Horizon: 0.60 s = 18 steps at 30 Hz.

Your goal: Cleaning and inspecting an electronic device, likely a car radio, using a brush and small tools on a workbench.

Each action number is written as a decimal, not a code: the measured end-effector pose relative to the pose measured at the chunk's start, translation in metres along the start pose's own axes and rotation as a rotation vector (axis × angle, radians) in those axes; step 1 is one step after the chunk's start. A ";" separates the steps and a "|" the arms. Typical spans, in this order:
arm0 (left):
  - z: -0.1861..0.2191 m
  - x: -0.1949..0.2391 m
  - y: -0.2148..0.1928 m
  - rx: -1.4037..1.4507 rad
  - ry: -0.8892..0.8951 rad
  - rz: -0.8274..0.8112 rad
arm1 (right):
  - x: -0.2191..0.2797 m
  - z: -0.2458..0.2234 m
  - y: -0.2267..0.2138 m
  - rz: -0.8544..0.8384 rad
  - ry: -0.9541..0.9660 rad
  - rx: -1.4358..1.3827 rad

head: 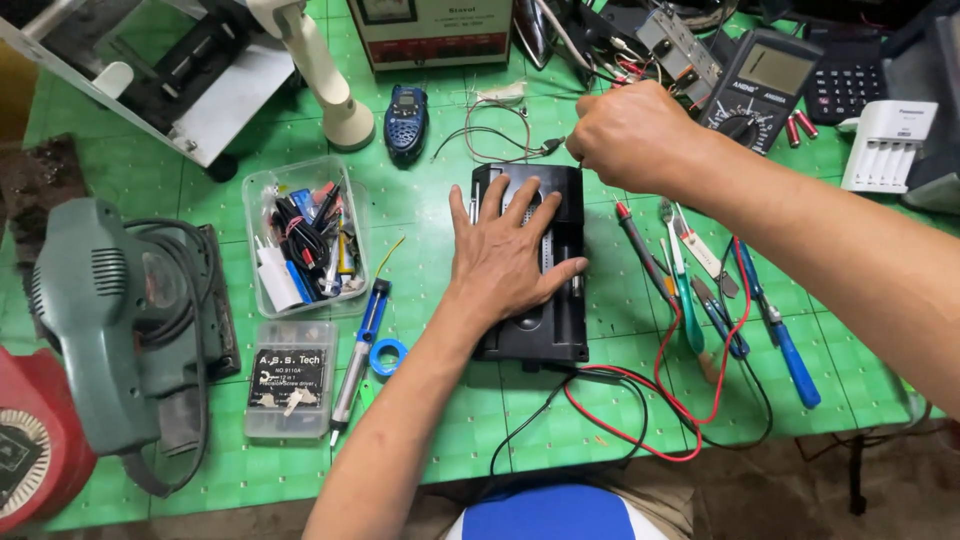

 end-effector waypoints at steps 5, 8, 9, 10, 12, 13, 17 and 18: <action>0.001 0.001 0.001 -0.005 -0.001 -0.005 | -0.004 -0.003 0.007 -0.020 -0.014 0.009; 0.000 0.000 0.002 -0.012 0.003 0.001 | -0.007 -0.002 0.007 -0.035 -0.010 -0.004; 0.000 0.001 0.002 -0.013 0.008 0.016 | -0.008 -0.002 0.006 -0.055 -0.003 -0.016; 0.000 0.000 0.002 -0.013 0.007 0.017 | -0.008 -0.002 0.007 -0.054 -0.003 -0.015; 0.000 0.001 0.003 -0.019 0.013 0.019 | -0.009 -0.001 0.008 -0.042 -0.004 -0.009; 0.000 0.001 0.003 -0.019 0.011 0.019 | -0.010 -0.003 0.007 -0.042 -0.005 -0.009; 0.001 0.000 0.003 -0.021 0.015 0.011 | -0.009 -0.002 0.009 -0.092 0.052 -0.014; 0.001 -0.001 0.002 -0.030 0.018 0.000 | -0.010 0.000 0.010 -0.107 0.061 0.003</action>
Point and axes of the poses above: each hand's wrist, its own x-axis away from the middle knuckle, its own y-axis out of the palm, z = x × y, the point moved 2 cm from there along -x, towards the middle knuckle, and after that the axes turned 10 degrees about z, right-handed, at the moved point
